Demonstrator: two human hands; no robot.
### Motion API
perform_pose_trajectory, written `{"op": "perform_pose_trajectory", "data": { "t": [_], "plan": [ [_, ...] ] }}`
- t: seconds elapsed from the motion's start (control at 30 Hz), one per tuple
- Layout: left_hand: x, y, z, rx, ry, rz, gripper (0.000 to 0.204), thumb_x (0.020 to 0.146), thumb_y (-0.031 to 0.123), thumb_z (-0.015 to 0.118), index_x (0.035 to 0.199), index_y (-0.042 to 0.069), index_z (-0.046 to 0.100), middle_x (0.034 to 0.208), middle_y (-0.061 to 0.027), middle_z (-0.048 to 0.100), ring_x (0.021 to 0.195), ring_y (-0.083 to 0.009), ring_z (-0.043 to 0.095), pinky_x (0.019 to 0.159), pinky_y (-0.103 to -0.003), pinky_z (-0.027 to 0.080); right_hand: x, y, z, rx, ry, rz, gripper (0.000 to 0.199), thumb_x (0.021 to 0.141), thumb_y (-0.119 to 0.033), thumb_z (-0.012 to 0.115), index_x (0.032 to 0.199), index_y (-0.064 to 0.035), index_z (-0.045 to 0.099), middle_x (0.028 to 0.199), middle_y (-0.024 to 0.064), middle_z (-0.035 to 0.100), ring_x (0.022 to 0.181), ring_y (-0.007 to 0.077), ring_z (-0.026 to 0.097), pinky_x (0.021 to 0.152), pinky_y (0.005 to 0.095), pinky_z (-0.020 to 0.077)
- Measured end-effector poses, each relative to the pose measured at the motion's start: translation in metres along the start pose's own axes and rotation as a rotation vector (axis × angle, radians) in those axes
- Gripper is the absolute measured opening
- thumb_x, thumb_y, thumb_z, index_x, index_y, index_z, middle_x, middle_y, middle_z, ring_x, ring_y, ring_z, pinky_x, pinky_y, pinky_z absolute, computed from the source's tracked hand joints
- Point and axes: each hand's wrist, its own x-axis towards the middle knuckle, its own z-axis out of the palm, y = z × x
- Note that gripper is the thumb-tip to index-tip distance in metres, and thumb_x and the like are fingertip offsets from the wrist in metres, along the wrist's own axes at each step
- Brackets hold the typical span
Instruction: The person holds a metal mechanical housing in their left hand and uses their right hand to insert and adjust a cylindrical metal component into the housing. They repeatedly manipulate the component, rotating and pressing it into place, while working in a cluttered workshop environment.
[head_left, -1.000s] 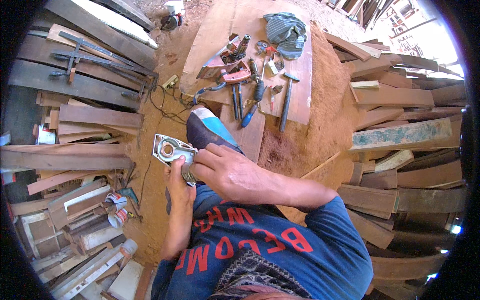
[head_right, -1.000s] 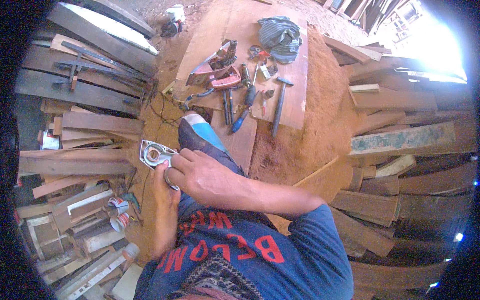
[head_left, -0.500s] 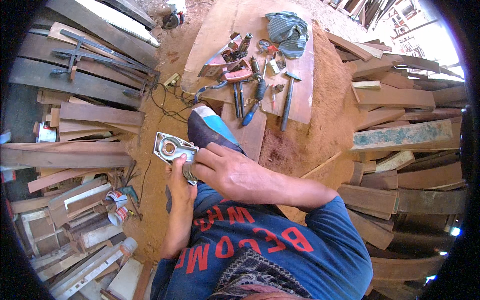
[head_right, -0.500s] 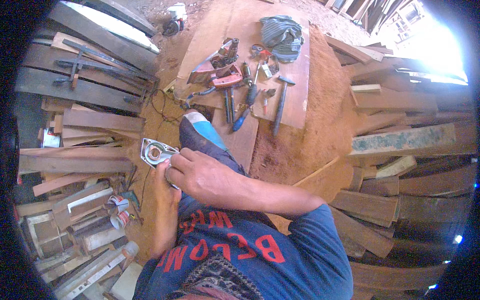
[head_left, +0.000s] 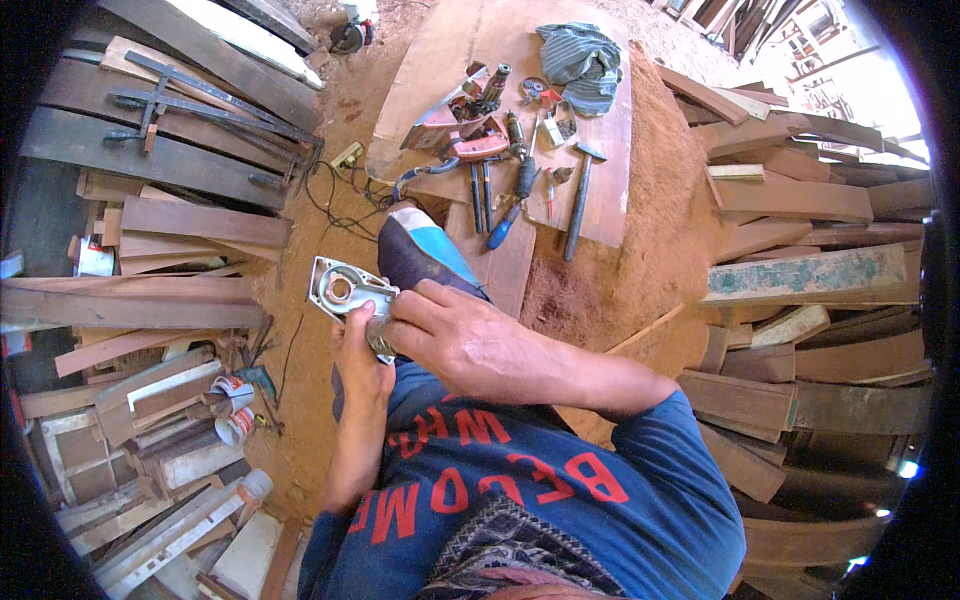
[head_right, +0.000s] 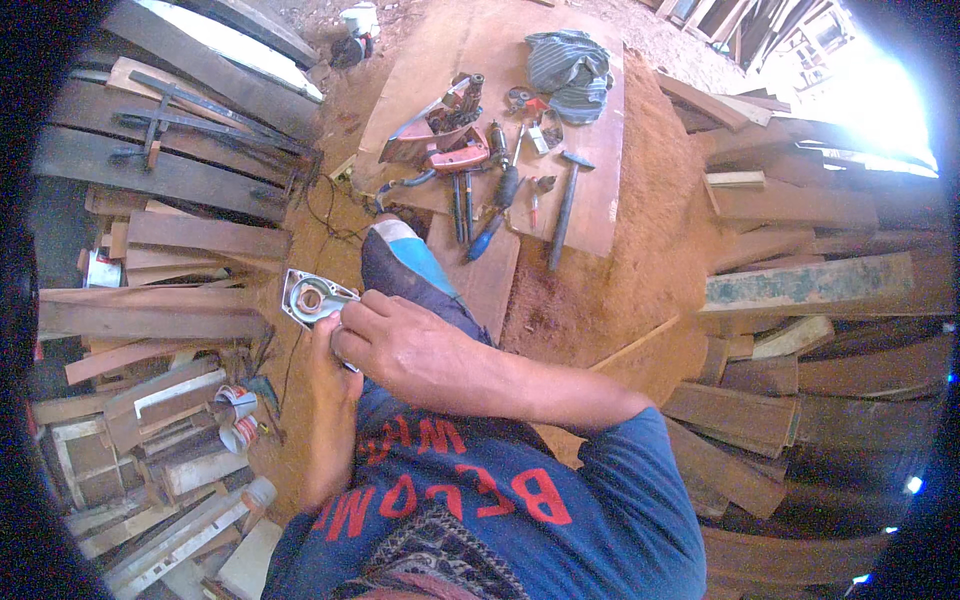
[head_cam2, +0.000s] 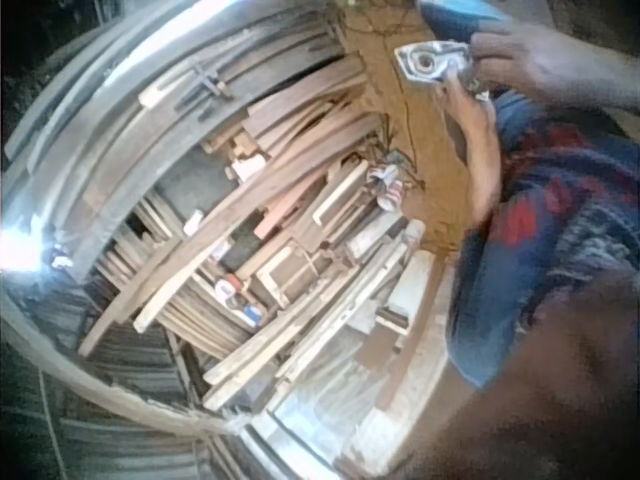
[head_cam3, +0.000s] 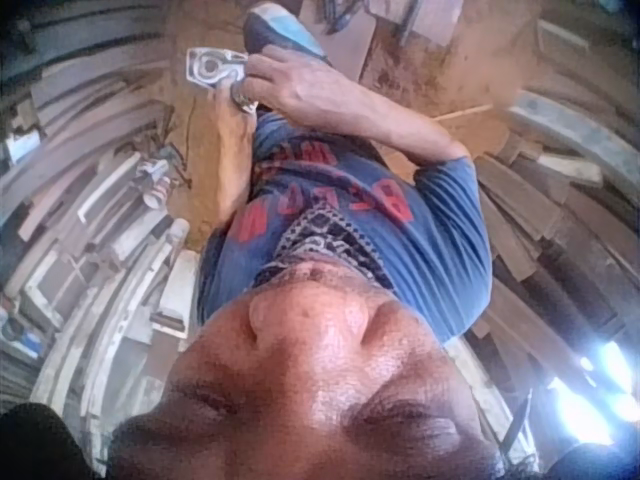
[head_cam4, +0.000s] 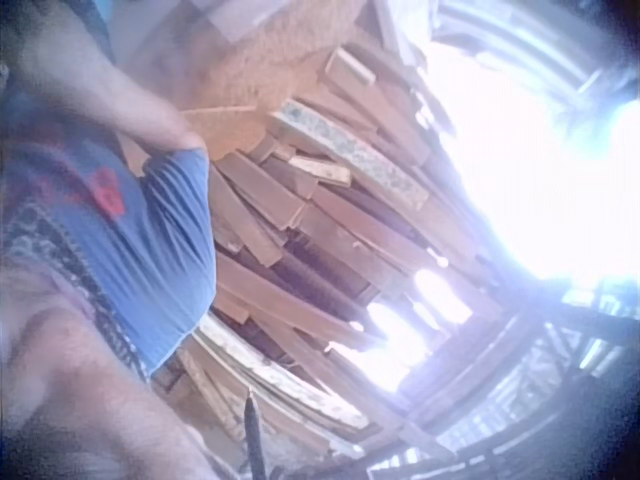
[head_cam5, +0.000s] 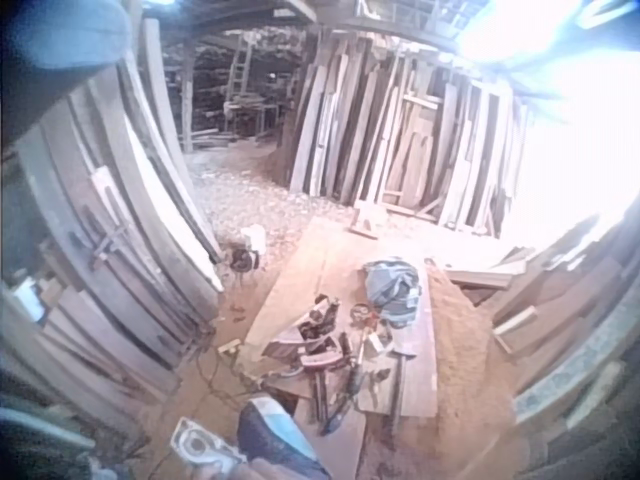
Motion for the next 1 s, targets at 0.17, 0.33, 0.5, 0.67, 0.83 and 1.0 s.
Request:
{"op": "perform_pose_trajectory", "data": {
  "t": [0.17, 0.33, 0.5, 0.67, 0.83, 1.0],
  "plan": [
    [-0.006, 0.007, 0.017, -0.01, 0.007, 0.016, 0.028, 0.096, 0.01, 0.065, 0.121, -0.002, 0.065, 0.113, -0.0152, 0.074, 0.104, -0.0237, 0.073, 0.093, -0.037, 0.059, -0.002, -0.003, -0.001, -0.09, -0.067, 0.114, 0.022, 0.089, -0.017, 0.069, 0.102, -0.0013, 0.062, 0.095, 0.0123, 0.058, 0.095, 0.0323, 0.06, 0.084, 0.0423, 0.0518],
    [-0.005, 0.005, 0.007, 0.005, 0.031, 0.019, 0.032, 0.095, 0.009, 0.065, 0.125, -0.001, 0.063, 0.115, -0.0146, 0.073, 0.103, -0.0242, 0.073, 0.093, -0.038, 0.059, -0.002, -0.001, 0.007, -0.106, -0.1, 0.112, 0.024, 0.087, -0.016, 0.073, 0.104, -0.002, 0.063, 0.096, 0.0136, 0.058, 0.096, 0.0334, 0.061, 0.084, 0.0427, 0.0526],
    [-0.007, 0.007, 0.019, -0.021, 0.074, 0.022, 0.019, 0.094, 0.009, 0.066, 0.108, -0.002, 0.07, 0.102, -0.0106, 0.076, 0.09, -0.0203, 0.074, 0.082, -0.035, 0.06, -0.001, -0.002, 0.004, -0.007, -0.052, 0.129, 0.024, 0.087, -0.01, 0.075, 0.107, -0.0009, 0.065, 0.101, 0.0148, 0.061, 0.096, 0.0351, 0.062, 0.085, 0.0442, 0.0536],
    [-0.008, 0.01, 0.022, -0.015, 0.042, 0.022, 0.019, 0.094, 0.01, 0.067, 0.11, -0.002, 0.069, 0.103, -0.0115, 0.076, 0.089, -0.0199, 0.074, 0.081, -0.034, 0.06, -0.001, 0.0, 0.003, -0.001, -0.081, 0.102, 0.026, 0.086, -0.008, 0.075, 0.109, 0.0001, 0.066, 0.104, 0.0148, 0.063, 0.095, 0.0355, 0.063, 0.085, 0.0439, 0.0544],
    [-0.008, 0.009, 0.019, -0.014, 0.045, -0.001, 0.025, 0.095, 0.01, 0.065, 0.116, -0.003, 0.067, 0.107, -0.0135, 0.075, 0.093, -0.0215, 0.074, 0.086, -0.037, 0.06, 0.003, -0.004, 0.001, -0.021, -0.041, 0.221, 0.027, 0.086, -0.014, 0.082, 0.107, -0.0031, 0.069, 0.099, 0.0144, 0.063, 0.091, 0.0355, 0.064, 0.082, 0.0448, 0.0548],
    [-0.006, 0.01, 0.016, -0.067, -0.019, -0.073, 0.034, 0.095, 0.011, 0.062, 0.125, -0.004, 0.064, 0.118, -0.0175, 0.074, 0.105, -0.026, 0.073, 0.095, -0.04, 0.059, -0.005, 0.011, -0.002, 0.302, 0.147, 0.178, 0.031, 0.084, -0.017, 0.086, 0.108, -0.0044, 0.072, 0.106, 0.0142, 0.067, 0.097, 0.0328, 0.066, 0.084, 0.0412, 0.0544]
  ]
}}
